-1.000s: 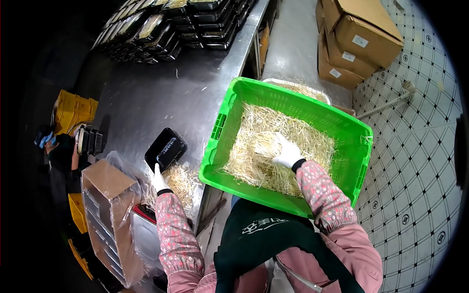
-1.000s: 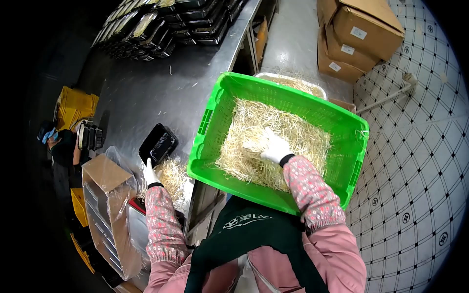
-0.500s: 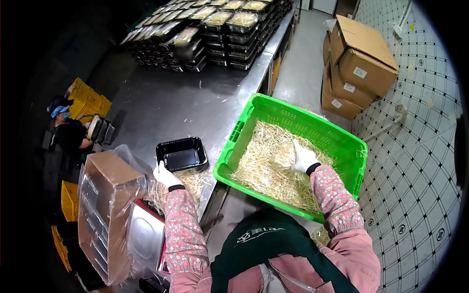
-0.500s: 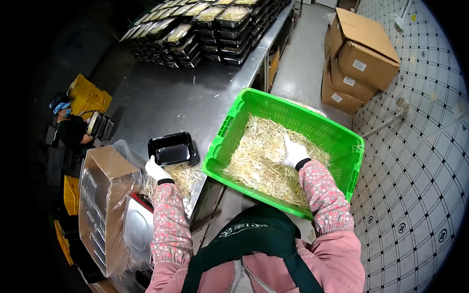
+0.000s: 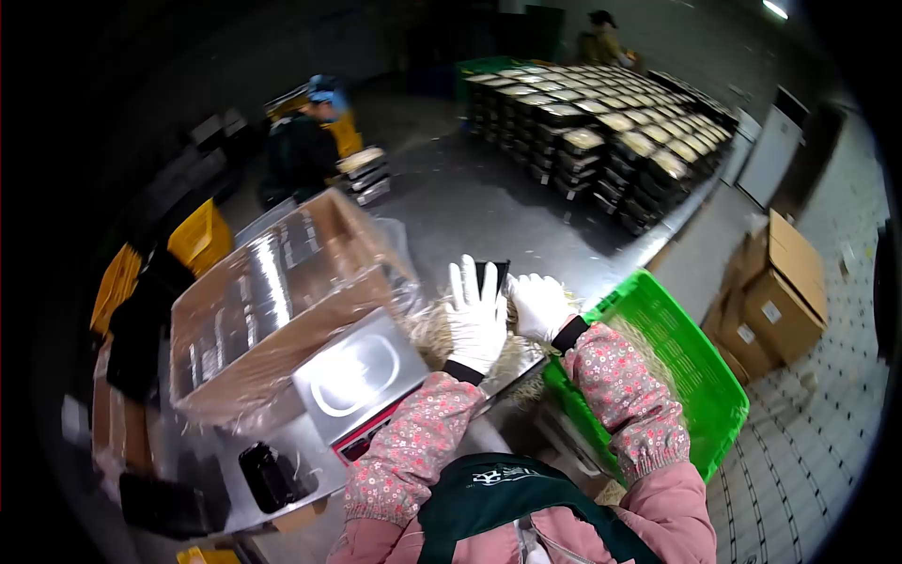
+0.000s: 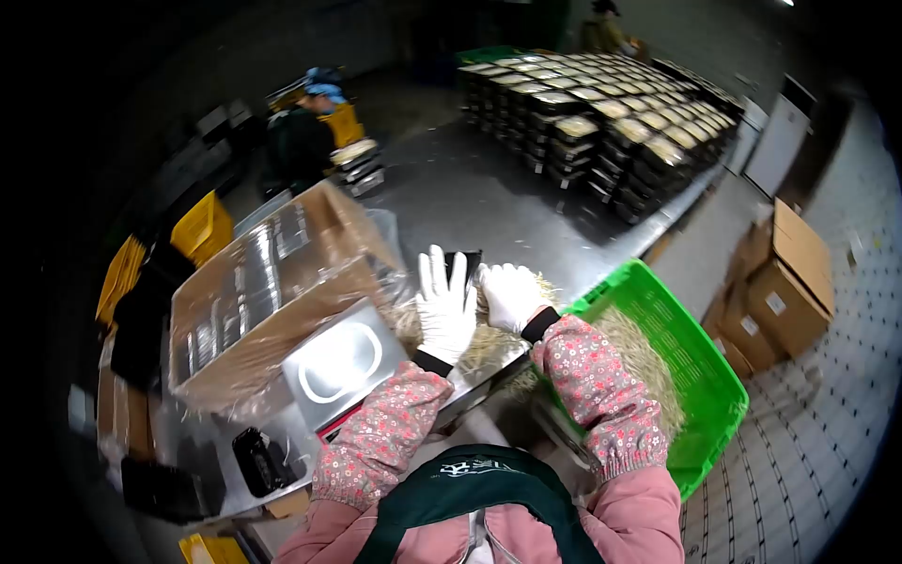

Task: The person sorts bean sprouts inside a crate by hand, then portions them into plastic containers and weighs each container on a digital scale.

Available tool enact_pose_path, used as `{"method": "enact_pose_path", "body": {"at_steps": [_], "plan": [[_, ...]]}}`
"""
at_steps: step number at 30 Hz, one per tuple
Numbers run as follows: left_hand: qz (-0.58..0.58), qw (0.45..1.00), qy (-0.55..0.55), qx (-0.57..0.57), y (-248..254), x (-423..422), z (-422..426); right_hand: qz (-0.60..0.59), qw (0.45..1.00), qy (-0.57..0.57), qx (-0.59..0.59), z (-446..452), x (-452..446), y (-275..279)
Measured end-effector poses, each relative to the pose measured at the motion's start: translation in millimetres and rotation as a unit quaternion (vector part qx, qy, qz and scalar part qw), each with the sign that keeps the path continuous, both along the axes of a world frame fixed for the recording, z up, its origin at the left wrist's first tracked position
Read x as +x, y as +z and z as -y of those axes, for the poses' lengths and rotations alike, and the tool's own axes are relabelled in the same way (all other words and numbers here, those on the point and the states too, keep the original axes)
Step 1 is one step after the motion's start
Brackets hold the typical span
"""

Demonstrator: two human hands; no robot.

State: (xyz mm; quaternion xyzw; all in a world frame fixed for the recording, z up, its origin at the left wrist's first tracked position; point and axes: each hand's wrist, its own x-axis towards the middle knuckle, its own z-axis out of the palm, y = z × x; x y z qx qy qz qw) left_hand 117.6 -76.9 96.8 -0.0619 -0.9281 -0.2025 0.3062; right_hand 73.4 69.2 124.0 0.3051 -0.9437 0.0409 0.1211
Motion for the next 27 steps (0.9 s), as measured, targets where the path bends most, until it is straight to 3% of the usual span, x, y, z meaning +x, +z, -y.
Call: {"method": "enact_pose_path", "body": {"at_steps": [1, 4, 5, 7, 8, 9, 11, 12, 13, 15, 16, 17, 19, 21, 23, 25, 27], "plan": [[0.037, 0.999, -0.001, 0.003, -7, 9, 20, 0.016, 1.0, 0.025, -0.003, 34, 0, 1], [-0.016, 0.977, 0.017, 0.21, -50, 26, 102, 0.026, 0.985, 0.159, -0.065, 114, 10, 8], [-0.02, 0.94, -0.003, 0.34, -72, 28, 128, 0.043, 0.98, 0.185, -0.067, 139, 10, 4], [-0.021, 0.75, -0.114, 0.651, -93, 51, 162, 0.082, 0.969, 0.231, -0.027, 188, 13, -4], [0.007, 0.764, -0.045, 0.644, -107, 61, 181, 0.065, 0.961, 0.267, -0.032, 208, 15, -13], [0.04, 0.943, 0.1, 0.316, -151, 66, 215, 0.049, 0.952, 0.3, -0.037, 225, 16, -22], [0.098, 0.876, 0.084, 0.464, -146, 77, 236, 0.068, 0.942, 0.329, -0.019, 253, 14, -50], [0.157, 0.899, 0.17, 0.371, -137, 81, 247, 0.084, 0.939, 0.335, -0.003, 263, 13, -61], [0.052, 0.962, 0.209, 0.169, -126, 89, 256, 0.102, 0.934, 0.341, 0.013, 272, 15, -70], [0.014, 0.987, 0.152, 0.045, -97, 97, 266, 0.09, 0.928, 0.36, -0.033, 288, 19, -94], [0.098, 0.987, 0.098, 0.083, -84, 98, 266, 0.101, 0.934, 0.342, -0.017, 296, 22, -99], [0.135, 0.984, 0.101, -0.061, -87, 94, 273, 0.112, 0.939, 0.326, 0.0, 302, 24, -101], [0.137, 0.986, 0.1, -0.008, -98, 89, 276, 0.125, 0.93, 0.343, -0.029, 301, 10, -104], [0.146, 0.982, 0.116, -0.025, -89, 92, 271, 0.257, 0.862, 0.436, -0.035, 294, -7, -87], [0.154, 0.979, 0.129, -0.042, -87, 91, 269, 0.189, 0.877, 0.433, -0.084, 277, -18, -80], [0.122, 0.978, 0.144, -0.089, -93, 90, 266, 0.078, 0.93, 0.352, 0.072, 253, -25, -53], [0.118, 0.977, 0.15, -0.093, -96, 89, 263, 0.151, 0.918, 0.34, 0.14, 242, -45, -42]]}}
